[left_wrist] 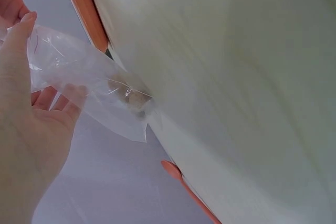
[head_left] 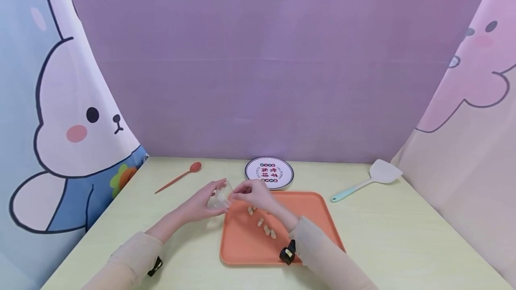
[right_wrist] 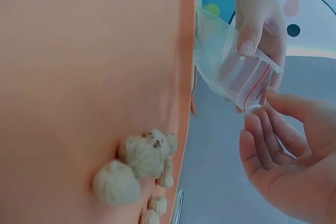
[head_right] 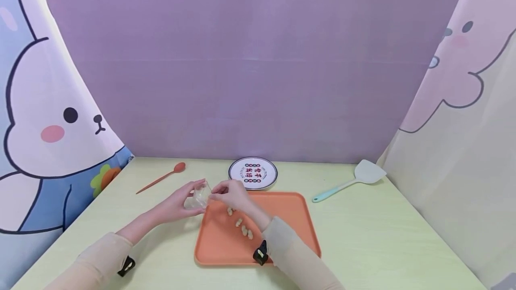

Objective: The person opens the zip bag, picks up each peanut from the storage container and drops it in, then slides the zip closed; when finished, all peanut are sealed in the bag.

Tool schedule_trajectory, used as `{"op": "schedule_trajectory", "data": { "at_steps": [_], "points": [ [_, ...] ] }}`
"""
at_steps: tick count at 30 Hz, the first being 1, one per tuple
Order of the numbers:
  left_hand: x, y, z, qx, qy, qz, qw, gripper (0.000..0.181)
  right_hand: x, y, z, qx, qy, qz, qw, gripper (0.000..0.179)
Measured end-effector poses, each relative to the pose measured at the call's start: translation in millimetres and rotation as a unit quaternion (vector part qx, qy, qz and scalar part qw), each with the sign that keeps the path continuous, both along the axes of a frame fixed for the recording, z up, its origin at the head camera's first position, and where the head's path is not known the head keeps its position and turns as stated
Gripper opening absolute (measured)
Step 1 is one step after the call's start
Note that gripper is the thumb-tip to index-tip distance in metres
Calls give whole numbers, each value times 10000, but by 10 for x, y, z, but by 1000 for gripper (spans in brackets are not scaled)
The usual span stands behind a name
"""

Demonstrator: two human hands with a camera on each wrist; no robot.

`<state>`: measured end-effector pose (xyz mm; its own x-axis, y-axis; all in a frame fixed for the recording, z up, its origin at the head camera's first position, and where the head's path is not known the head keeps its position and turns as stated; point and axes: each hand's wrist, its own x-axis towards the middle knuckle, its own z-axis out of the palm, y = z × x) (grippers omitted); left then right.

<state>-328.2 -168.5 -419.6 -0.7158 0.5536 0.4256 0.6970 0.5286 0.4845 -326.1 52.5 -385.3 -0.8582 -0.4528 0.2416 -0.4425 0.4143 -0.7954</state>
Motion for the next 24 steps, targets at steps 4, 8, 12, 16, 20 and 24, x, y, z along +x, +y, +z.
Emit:
{"op": "schedule_trajectory", "data": {
  "at_steps": [4, 8, 12, 16, 20, 24],
  "points": [
    [3, 10, -2, 13, 14, 22, 10000, 80, 14, 55, 21, 48, -16, 8, 10000, 17],
    [6, 23, 6, 72, 22, 5, 10000, 79, 24, 150, 59, 145, 132, -14, 9998, 19],
    [9, 25, 15, 86, -61, 4, 9999, 79, 50, 290, 87, 128, 383, -58, 9992, 18],
    [6, 20, 14, 80, -108, 4, 9999, 78, 108, 463, 115, 170, 453, -109, 9988, 17],
    [5, 13, 7, 102, -106, -10, 9999, 77, 184, 641, 136, 258, 436, -194, 9985, 16],
    [11, 6, 2, 139, -127, -7, 9998, 77, 257, 804, 123, 329, 364, -326, 9983, 13]
  ]
}}
